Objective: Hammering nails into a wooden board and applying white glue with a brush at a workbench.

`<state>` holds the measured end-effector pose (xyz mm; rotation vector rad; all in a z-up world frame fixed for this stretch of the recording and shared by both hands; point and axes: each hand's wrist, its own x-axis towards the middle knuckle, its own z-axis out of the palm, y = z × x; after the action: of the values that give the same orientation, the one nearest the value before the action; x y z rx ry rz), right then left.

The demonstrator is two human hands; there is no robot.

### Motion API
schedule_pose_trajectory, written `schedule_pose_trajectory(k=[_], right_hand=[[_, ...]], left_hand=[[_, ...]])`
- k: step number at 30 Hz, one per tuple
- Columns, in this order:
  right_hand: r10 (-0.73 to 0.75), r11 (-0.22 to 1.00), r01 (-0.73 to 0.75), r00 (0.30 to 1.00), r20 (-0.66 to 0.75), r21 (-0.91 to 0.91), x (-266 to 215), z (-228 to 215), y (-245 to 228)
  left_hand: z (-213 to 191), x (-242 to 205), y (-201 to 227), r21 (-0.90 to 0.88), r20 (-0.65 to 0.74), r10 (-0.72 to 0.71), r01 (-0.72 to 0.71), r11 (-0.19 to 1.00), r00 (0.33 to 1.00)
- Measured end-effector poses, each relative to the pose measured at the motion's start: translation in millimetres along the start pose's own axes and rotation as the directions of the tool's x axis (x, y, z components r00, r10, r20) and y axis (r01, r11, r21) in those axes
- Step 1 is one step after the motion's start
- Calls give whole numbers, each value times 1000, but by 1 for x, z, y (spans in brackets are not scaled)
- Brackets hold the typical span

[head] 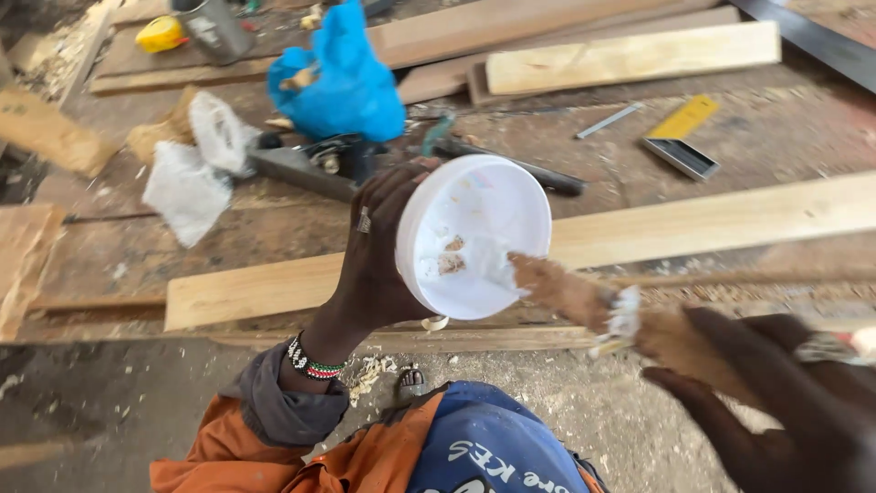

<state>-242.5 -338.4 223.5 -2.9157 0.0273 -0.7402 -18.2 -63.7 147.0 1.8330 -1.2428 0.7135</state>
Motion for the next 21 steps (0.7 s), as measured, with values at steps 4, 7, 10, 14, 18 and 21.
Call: schedule_pose_trajectory(k=[4, 7, 10, 14, 18, 21], right_hand=[[-38, 988, 55, 992, -117, 142, -13, -20, 28], [-130, 925, 102, 990, -53, -365, -10, -42, 20], [-192, 768, 141, 981, -15, -625, -3, -52, 19], [-225, 735, 213, 972, 65, -644, -18, -61, 40], [-233, 798, 204, 972, 23, -567, -38, -65, 52], [-109, 916, 74, 992, -68, -395, -48, -63, 61]], left_hand=[[43, 22, 15, -151, 39, 37, -31, 988, 999], [76, 41, 43, -211, 108, 170, -144, 967, 980], [105, 54, 65, -267, 199, 198, -142, 953, 960], [124, 70, 85, -362, 138, 280, -215, 907, 950], [147, 71, 91, -416, 80, 285, -228, 880, 955], [162, 74, 104, -399, 55, 281, -237, 886, 958]])
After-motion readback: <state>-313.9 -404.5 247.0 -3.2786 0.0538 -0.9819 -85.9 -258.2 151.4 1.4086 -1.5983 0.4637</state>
